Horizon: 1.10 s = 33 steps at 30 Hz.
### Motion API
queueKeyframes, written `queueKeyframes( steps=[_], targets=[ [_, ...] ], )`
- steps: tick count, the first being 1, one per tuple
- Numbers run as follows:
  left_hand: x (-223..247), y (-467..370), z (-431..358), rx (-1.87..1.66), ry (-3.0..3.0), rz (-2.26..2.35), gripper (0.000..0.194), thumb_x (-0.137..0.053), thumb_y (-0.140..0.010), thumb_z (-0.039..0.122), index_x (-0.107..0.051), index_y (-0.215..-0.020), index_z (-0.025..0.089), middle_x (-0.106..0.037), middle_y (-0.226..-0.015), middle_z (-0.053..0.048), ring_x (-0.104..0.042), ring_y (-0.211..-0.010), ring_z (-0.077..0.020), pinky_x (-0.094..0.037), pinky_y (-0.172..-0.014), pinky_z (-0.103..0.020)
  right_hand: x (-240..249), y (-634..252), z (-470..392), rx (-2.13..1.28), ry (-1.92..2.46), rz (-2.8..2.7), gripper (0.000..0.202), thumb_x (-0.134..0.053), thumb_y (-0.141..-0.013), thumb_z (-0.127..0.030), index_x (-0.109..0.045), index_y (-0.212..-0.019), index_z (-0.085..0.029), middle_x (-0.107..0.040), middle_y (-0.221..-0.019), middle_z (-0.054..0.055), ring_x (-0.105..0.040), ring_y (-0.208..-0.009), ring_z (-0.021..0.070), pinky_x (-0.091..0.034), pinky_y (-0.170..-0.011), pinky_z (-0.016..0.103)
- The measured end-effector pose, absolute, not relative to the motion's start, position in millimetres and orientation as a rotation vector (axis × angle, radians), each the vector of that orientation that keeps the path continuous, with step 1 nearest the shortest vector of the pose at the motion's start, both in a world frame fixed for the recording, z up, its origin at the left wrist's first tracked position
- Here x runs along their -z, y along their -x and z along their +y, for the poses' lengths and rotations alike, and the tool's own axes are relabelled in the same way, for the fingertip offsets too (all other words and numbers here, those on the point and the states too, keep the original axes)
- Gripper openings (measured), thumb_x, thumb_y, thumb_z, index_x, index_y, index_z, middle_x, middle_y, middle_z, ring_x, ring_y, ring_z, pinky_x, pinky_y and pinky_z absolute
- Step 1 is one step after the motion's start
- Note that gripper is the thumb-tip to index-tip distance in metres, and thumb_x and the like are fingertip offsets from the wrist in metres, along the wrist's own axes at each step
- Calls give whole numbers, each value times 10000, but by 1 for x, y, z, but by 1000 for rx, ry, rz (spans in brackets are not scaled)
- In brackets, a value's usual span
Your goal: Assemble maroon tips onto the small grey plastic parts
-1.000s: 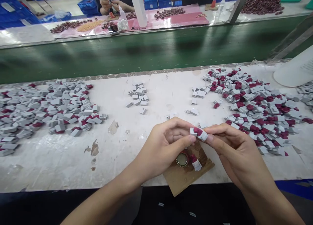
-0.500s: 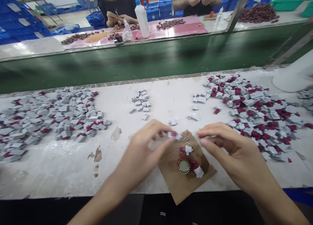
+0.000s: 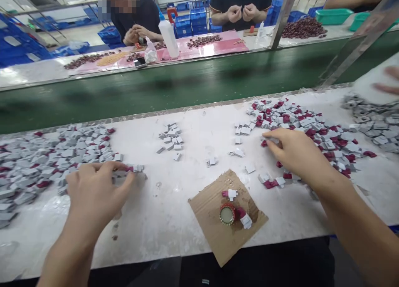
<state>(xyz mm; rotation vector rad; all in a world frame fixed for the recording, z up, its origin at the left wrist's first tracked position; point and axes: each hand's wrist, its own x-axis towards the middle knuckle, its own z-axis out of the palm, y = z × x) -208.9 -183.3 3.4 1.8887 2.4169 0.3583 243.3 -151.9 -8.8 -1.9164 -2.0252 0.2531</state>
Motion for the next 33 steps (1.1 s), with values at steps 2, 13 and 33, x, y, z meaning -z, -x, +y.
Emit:
queueKeyframes(
  steps=[2, 13, 33],
  targets=[
    [-7, 196, -182, -290, -1959, 2524, 430, -581, -929, 484, -704, -1207, 179, -637, -1210, -235, -485, -1468, -575, -417, -1174, -761, 10, -243, -151, -284, 1914, -2015, 290, -586, -953, -224, -843, -1083, -192, -864, -1079, 143, -794, -765, 322, -568, -687, 444],
    [0, 118, -165, -488, -2068, 1942, 179, -587, -1021, 386, -676, -1028, 232, -766, -1116, -130, -666, -1167, -382, -531, -1061, -552, 21, -239, -179, -413, 1681, -2050, 165, -611, -966, -390, -661, -858, -275, -790, -1082, 134, -730, -1079, 389, -540, -797, 460],
    [-6, 115, -182, -499, -1856, 1761, 316, -641, -970, 507, -768, -1103, 249, -803, -1093, -103, -750, -976, -325, -605, -871, -467, 9, -234, -173, -695, 1617, -1997, 209, -655, -1002, -364, -783, -1108, -237, -837, -1199, 128, -766, -1155, 361, -604, -1000, 510]
  ],
)
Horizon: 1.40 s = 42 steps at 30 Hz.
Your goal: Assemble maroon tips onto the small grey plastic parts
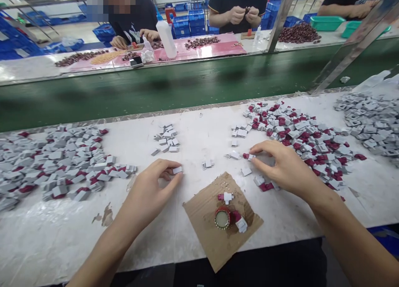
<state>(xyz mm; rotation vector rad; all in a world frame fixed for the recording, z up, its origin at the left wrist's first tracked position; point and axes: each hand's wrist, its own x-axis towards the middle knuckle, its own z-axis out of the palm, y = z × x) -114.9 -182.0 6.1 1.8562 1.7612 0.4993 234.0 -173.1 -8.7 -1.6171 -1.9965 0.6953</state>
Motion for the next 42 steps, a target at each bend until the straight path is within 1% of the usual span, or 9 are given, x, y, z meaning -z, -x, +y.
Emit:
queueKeyframes(
  steps=[5, 10, 16, 19, 22, 27, 33, 39, 42],
  targets=[
    [-6, 116, -185, -508, -1894, 1735, 287, -634, -975, 512, -774, -1024, 267, -803, -1042, -93, -750, -927, -319, -611, -846, -462, 9, -230, -175, -740, 1593, -1965, 123, -683, -968, -290, -783, -1031, -255, -843, -1100, 96, -781, -1062, 335, -618, -931, 481],
    [-3, 121, -182, -470, -1898, 1742, 336, -641, -950, 521, -795, -1085, 255, -815, -1052, -103, -765, -930, -329, -622, -853, -481, 4, -229, -180, -750, 1587, -1901, 137, -646, -980, -252, -778, -947, -250, -833, -1017, 92, -789, -975, 308, -615, -851, 441],
    [-5, 123, -185, -495, -1822, 1724, 345, -695, -950, 550, -807, -1090, 256, -841, -1119, -109, -791, -1022, -348, -658, -911, -518, -9, -219, -207, -768, 1540, -1731, 127, -708, -1025, -309, -814, -967, -270, -842, -1036, 89, -788, -920, 297, -618, -758, 409],
    [-7, 115, -190, -604, -1673, 1612, 314, -750, -970, 534, -796, -1120, 262, -854, -1145, -90, -809, -1077, -327, -676, -963, -491, -14, -205, -233, -900, 1397, -1709, 95, -726, -1050, -291, -812, -1012, -307, -839, -1065, 67, -794, -971, 287, -638, -786, 400],
    [-7, 103, -195, -705, -1492, 1455, 252, -798, -974, 458, -781, -1118, 252, -861, -1071, -74, -827, -1037, -295, -695, -935, -439, -15, -191, -257, -1058, 1259, -1734, 119, -709, -1075, -249, -798, -1079, -328, -830, -1063, 44, -804, -980, 254, -659, -806, 368],
    [-4, 83, -199, -765, -1374, 1328, 196, -820, -971, 350, -778, -1121, 232, -845, -1036, -58, -816, -1014, -255, -687, -929, -398, -10, -176, -276, -1107, 1152, -1800, 178, -655, -1075, -156, -767, -1072, -295, -810, -1014, 29, -807, -898, 194, -652, -741, 285],
    [-1, 67, -201, -690, -1392, 1256, 210, -810, -995, 378, -778, -1149, 239, -835, -1073, -56, -802, -1052, -253, -677, -965, -407, -9, -171, -275, -1107, 1182, -1791, 211, -619, -1050, -117, -767, -1086, -263, -781, -1007, 52, -795, -873, 204, -632, -730, 311],
    [-3, 63, -197, -703, -1444, 1257, 205, -806, -983, 402, -801, -1119, 249, -840, -1022, -48, -806, -992, -260, -687, -937, -414, -14, -161, -272, -1121, 1215, -1800, 238, -620, -982, -57, -799, -1031, -206, -786, -1017, 72, -791, -880, 195, -610, -757, 297],
    [-6, 63, -196, -707, -1432, 1257, 211, -819, -979, 417, -804, -1113, 254, -840, -1010, -43, -809, -986, -262, -689, -916, -401, -16, -160, -271, -1146, 1214, -1762, 220, -638, -981, -62, -808, -1013, -199, -787, -1007, 71, -784, -862, 189, -606, -749, 294]
  ],
)
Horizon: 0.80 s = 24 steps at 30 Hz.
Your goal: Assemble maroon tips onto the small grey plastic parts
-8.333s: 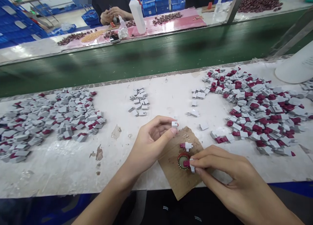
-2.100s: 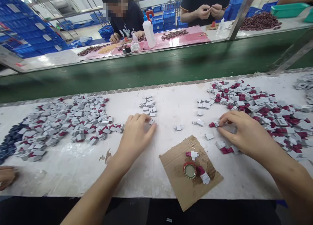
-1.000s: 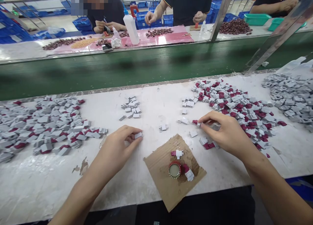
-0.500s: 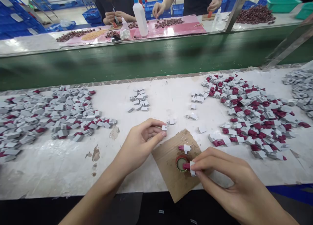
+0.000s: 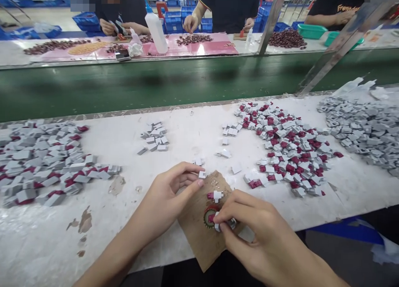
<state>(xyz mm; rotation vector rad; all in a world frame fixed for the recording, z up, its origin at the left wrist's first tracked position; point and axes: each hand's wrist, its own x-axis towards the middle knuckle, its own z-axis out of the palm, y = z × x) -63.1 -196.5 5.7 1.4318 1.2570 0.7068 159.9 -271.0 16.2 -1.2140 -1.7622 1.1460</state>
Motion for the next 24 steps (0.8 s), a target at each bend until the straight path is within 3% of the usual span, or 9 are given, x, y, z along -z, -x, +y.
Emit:
queueKeyframes(
  steps=[4, 9, 12, 16, 24],
  targets=[
    [-11, 59, -200, -737, -1336, 1219, 217, -846, -977, 413, -796, -1102, 243, -839, -1011, -42, -812, -1004, -256, -679, -921, -377, -12, -172, -267, -1175, 1229, -1522, 146, -734, -1032, -165, -840, -1023, -265, -815, -1003, 45, -795, -918, 198, -629, -780, 279],
    [-15, 45, -204, -740, -1073, 1011, 244, -858, -993, 375, -762, -1144, 209, -854, -1047, -62, -811, -977, -227, -660, -896, -337, 9, -184, -257, -1223, 1134, -1067, 83, -837, -1042, -310, -885, -1075, -371, -848, -1082, -4, -825, -1048, 172, -657, -933, 222],
    [-17, 37, -205, -716, -1006, 912, 218, -837, -1022, 346, -771, -1166, 197, -861, -1080, -77, -803, -1007, -216, -642, -917, -320, 14, -181, -253, -1321, 1088, -939, 39, -871, -1017, -354, -890, -1052, -351, -853, -1081, -5, -840, -1037, 171, -662, -968, 220],
    [-17, 31, -206, -714, -974, 867, 213, -830, -1032, 329, -782, -1183, 186, -856, -1049, -81, -794, -979, -208, -639, -893, -315, 11, -178, -251, -1373, 1077, -895, 66, -898, -991, -380, -898, -1019, -321, -859, -1025, 6, -847, -941, 165, -675, -879, 195],
    [-13, 30, -207, -720, -987, 869, 192, -831, -1029, 308, -791, -1173, 187, -856, -1067, -77, -799, -999, -209, -643, -905, -312, 15, -180, -249, -1388, 1093, -916, 76, -915, -975, -371, -912, -1039, -330, -866, -1046, 13, -849, -972, 168, -683, -875, 188]
  ],
)
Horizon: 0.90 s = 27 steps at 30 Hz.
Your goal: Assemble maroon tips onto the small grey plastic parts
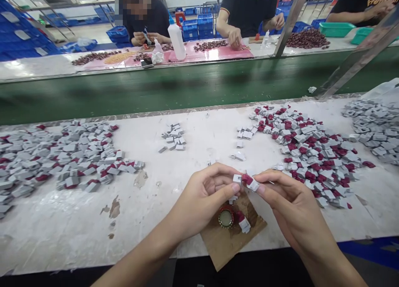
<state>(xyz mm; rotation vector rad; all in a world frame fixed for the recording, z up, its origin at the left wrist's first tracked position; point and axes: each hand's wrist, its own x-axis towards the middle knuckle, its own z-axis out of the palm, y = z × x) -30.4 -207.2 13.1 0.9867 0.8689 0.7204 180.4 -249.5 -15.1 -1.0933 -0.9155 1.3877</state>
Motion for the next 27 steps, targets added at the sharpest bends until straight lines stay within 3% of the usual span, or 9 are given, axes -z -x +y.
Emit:
queueKeyframes(
  steps=[5, 11, 14, 18, 22, 27],
  targets=[
    [-11, 33, -210, -732, -1135, 899, 123, -819, -1030, 271, -825, -1136, 211, -849, -1118, -65, -806, -1087, -229, -639, -982, -335, 9, -184, -247, -1373, 1177, -1097, 82, -891, -990, -333, -919, -1066, -321, -874, -1043, 38, -863, -957, 193, -691, -833, 197],
    [-20, 36, -216, -757, -1370, 955, 86, -761, -1052, 258, -802, -1122, 229, -820, -1078, -39, -804, -997, -209, -647, -902, -323, 0, -181, -244, -1402, 1120, -1172, 55, -855, -996, -306, -907, -987, -319, -870, -1010, 32, -855, -939, 196, -687, -799, 227],
    [-26, 45, -212, -681, -1588, 1046, 84, -711, -1066, 278, -783, -1103, 256, -816, -1063, -21, -789, -976, -210, -636, -878, -333, -4, -179, -238, -1362, 1204, -1341, 84, -811, -1016, -327, -895, -1018, -329, -871, -1123, 34, -843, -1027, 217, -686, -878, 285],
    [-33, 84, -193, -669, -1939, 1520, 165, -677, -1013, 387, -786, -1077, 281, -810, -1094, -51, -734, -1047, -296, -599, -947, -447, -8, -197, -221, -855, 1482, -1637, 180, -722, -1043, -343, -860, -1154, -314, -845, -1272, 49, -810, -972, 249, -672, -852, 390],
    [-32, 141, -172, -367, -1969, 2063, 227, -623, -913, 437, -764, -934, 261, -809, -1021, -130, -691, -1113, -440, -528, -1003, -622, -8, -237, -195, -289, 1679, -1748, 252, -637, -1034, -304, -838, -1171, -240, -841, -1187, 109, -765, -1089, 351, -626, -959, 516],
    [-16, 184, -164, -145, -2023, 2346, 244, -583, -941, 402, -775, -934, 250, -788, -1100, -172, -649, -1263, -545, -461, -1036, -708, -5, -268, -156, 16, 1771, -1860, 297, -599, -1031, -263, -851, -1181, -215, -831, -1140, 162, -686, -1138, 418, -578, -985, 586]
  ],
)
